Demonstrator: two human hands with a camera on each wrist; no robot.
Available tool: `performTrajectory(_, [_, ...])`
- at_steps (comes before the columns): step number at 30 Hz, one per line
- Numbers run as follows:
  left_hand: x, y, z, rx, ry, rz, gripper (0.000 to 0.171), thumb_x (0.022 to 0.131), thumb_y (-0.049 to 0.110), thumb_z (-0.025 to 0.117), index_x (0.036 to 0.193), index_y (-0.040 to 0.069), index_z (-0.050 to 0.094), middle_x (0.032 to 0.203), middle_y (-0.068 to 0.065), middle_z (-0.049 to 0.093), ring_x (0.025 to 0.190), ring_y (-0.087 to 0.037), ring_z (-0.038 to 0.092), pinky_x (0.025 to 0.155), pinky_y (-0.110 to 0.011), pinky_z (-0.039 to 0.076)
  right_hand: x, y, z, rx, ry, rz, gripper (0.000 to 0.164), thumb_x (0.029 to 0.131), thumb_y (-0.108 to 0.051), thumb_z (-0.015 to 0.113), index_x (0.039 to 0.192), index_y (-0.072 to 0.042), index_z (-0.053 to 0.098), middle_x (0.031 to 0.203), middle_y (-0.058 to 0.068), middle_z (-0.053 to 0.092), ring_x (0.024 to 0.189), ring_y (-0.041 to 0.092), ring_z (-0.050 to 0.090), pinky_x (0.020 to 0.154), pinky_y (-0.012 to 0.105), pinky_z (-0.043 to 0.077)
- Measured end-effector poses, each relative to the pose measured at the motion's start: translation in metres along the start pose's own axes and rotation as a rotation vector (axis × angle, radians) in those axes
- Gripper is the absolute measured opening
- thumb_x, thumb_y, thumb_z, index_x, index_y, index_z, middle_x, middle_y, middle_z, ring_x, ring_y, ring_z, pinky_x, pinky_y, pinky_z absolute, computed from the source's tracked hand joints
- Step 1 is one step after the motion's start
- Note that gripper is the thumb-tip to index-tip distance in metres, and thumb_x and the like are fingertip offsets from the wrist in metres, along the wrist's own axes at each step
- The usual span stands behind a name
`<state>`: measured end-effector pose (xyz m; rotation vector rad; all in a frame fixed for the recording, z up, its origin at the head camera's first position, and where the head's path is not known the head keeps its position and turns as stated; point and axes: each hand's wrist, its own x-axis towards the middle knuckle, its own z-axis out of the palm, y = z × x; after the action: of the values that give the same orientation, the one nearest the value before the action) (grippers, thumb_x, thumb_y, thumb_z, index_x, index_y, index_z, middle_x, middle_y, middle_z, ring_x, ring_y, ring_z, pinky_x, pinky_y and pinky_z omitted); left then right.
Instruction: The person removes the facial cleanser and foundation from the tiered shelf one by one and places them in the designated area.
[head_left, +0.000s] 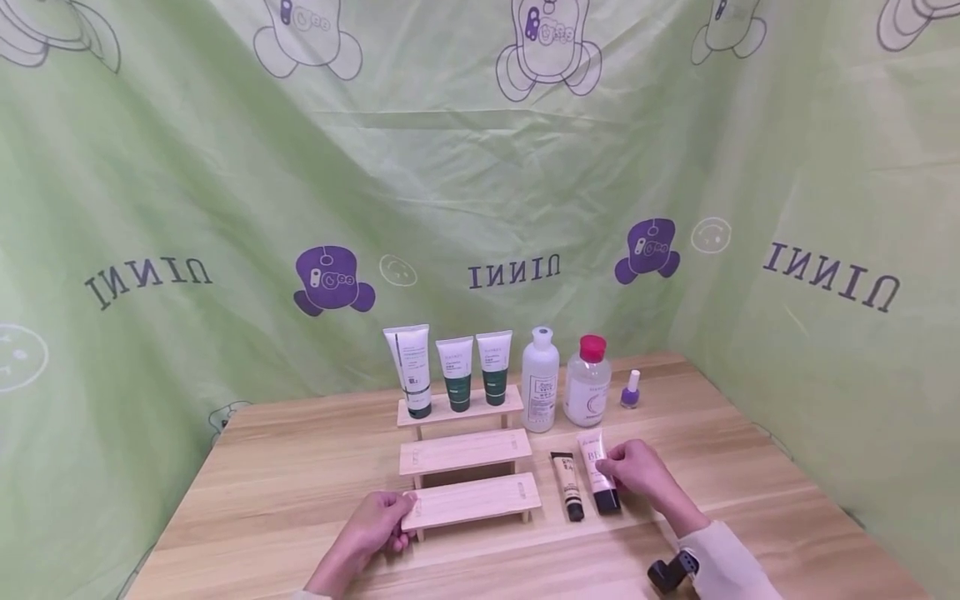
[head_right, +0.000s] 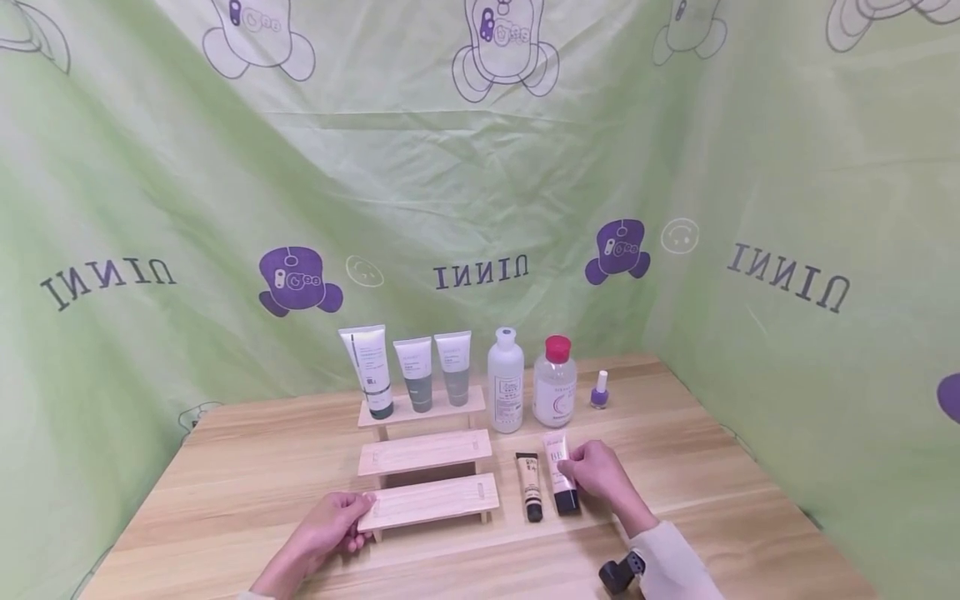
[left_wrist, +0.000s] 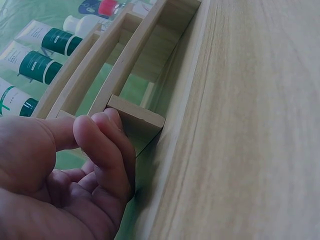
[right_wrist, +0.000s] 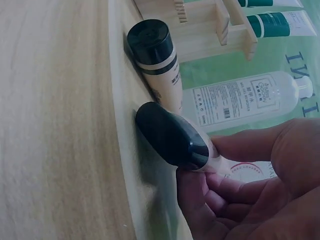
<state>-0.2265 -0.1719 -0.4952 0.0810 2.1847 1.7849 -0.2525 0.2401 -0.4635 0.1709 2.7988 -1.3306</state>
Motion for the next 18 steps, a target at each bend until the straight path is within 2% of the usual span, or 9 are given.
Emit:
performTrajectory(7, [-0.0006,-0.0008,-0.0002,0.009,-0.005,0.004,0.039,0.101,0.028,0.051,0.095,-0.008,0.063,0.063,-0.002,0.061,0.048,-0.003,0.052,0.045,-0.015,0.044,0.0019,0.0035,0.0050,-0.042,-0.012,0.007,0.017,0.085,-0.010,0.069,0.090,0.006,0.070,0.071,0.007,0.060,0.062,0.018,0.053,0.056,0.029,0.045])
performTrajectory(18, [-0.0005,0.0004,0.0001,0.016,0.007,-0.003,0.038,0.102,0.030,0.051,0.095,-0.006,0.062,0.065,-0.004,0.061,0.048,-0.005,0.052,0.045,-0.017,0.044,0.0006,0.0026,0.0059,-0.087,0.003,0.001,0.016,0.084,-0.012,0.071,0.083,0.004,0.070,0.066,0.007,0.059,0.058,0.017,0.053,0.053,0.029,0.045])
